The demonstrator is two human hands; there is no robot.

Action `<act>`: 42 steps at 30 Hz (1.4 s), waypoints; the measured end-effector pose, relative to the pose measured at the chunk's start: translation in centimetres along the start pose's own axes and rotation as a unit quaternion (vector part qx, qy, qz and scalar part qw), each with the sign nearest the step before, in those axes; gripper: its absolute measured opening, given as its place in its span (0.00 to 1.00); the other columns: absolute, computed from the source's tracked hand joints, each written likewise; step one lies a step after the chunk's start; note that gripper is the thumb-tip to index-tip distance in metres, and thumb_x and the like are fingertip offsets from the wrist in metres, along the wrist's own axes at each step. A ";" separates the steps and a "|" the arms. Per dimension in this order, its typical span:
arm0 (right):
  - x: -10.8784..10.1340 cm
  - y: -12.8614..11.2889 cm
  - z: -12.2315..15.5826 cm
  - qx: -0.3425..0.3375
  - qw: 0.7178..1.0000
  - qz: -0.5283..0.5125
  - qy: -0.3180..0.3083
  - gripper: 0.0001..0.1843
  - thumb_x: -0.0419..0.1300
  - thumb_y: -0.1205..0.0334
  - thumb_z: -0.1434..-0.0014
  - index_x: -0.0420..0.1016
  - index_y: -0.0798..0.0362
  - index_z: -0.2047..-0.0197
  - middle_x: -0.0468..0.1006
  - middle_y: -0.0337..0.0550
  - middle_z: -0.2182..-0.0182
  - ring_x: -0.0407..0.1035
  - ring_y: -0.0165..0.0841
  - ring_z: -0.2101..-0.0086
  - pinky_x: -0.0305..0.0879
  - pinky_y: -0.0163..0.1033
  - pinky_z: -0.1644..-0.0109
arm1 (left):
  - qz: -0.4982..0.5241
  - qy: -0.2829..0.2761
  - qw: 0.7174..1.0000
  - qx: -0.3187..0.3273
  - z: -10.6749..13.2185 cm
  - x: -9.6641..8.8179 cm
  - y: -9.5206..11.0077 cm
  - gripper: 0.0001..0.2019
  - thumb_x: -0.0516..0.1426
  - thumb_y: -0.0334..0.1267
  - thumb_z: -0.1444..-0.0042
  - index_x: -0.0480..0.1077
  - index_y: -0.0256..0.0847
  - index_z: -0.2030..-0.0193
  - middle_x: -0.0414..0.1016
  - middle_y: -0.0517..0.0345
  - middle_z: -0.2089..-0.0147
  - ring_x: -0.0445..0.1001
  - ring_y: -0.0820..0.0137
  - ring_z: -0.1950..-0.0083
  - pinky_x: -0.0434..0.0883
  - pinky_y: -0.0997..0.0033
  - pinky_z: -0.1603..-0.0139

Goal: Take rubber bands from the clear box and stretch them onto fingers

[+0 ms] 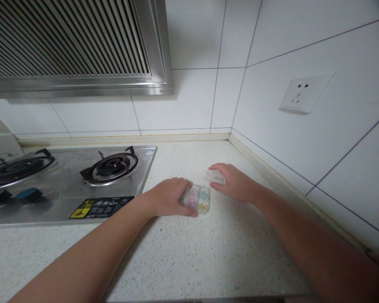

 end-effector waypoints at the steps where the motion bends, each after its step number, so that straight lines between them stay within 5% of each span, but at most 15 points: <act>1: 0.2 0.4 0.0 0.006 1.000 0.009 -0.005 0.23 0.64 0.58 0.43 0.71 0.54 0.44 0.77 0.54 0.50 0.70 0.48 0.49 0.66 0.54 0.43 | -0.003 -0.004 1.000 0.003 0.0 0.0 0.0 0.34 0.64 0.65 0.50 0.71 0.38 0.48 0.76 0.45 0.54 0.74 0.51 0.54 0.68 0.58 0.56; 7: 0.8 1.4 -0.1 0.017 0.998 0.050 -0.036 0.25 0.65 0.57 0.43 0.72 0.56 0.44 0.77 0.55 0.49 0.69 0.50 0.48 0.65 0.55 0.43 | 0.010 -0.005 1.000 -0.004 0.4 -0.6 0.2 0.38 0.62 0.66 0.47 0.68 0.39 0.39 0.76 0.43 0.48 0.74 0.50 0.50 0.69 0.56 0.51; 12: 1.0 1.6 -0.1 0.021 0.997 0.063 -0.044 0.26 0.65 0.55 0.43 0.72 0.56 0.43 0.77 0.55 0.48 0.70 0.50 0.49 0.65 0.54 0.43 | 0.018 0.086 0.996 -0.014 0.3 -1.7 -0.1 0.15 0.53 0.47 0.32 0.70 0.43 0.44 0.75 0.51 0.50 0.74 0.60 0.52 0.69 0.63 0.53; 15: 1.1 1.7 -0.1 0.020 0.997 0.065 -0.045 0.26 0.65 0.55 0.43 0.72 0.55 0.43 0.76 0.55 0.48 0.69 0.49 0.48 0.65 0.53 0.43 | -0.015 0.076 0.997 0.011 -0.1 -1.2 0.0 0.11 0.52 0.37 0.32 0.75 0.45 0.51 0.74 0.54 0.56 0.74 0.62 0.55 0.68 0.66 0.55; 28: 0.9 1.4 -0.2 0.022 0.996 0.068 -0.051 0.26 0.66 0.55 0.43 0.72 0.55 0.43 0.76 0.55 0.47 0.69 0.49 0.48 0.65 0.53 0.43 | 0.030 0.088 0.989 -0.117 -0.9 -0.4 -0.8 0.14 0.56 0.47 0.37 0.82 0.45 0.60 0.75 0.52 0.61 0.74 0.60 0.61 0.66 0.64 0.62; 42: 1.0 1.6 0.0 0.017 0.998 0.040 -0.055 0.27 0.66 0.55 0.44 0.72 0.54 0.43 0.75 0.55 0.48 0.68 0.51 0.48 0.64 0.54 0.43 | 0.102 0.064 0.974 -0.194 -1.5 0.3 -1.8 0.08 0.61 0.42 0.46 0.81 0.44 0.69 0.79 0.52 0.71 0.73 0.61 0.71 0.63 0.65 0.69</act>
Point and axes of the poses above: each hand's wrist, its own z-axis away from the middle knuckle, its own x-axis out of the palm, y = z × x, the point moved 6 cm from there along -z, towards the middle knuckle
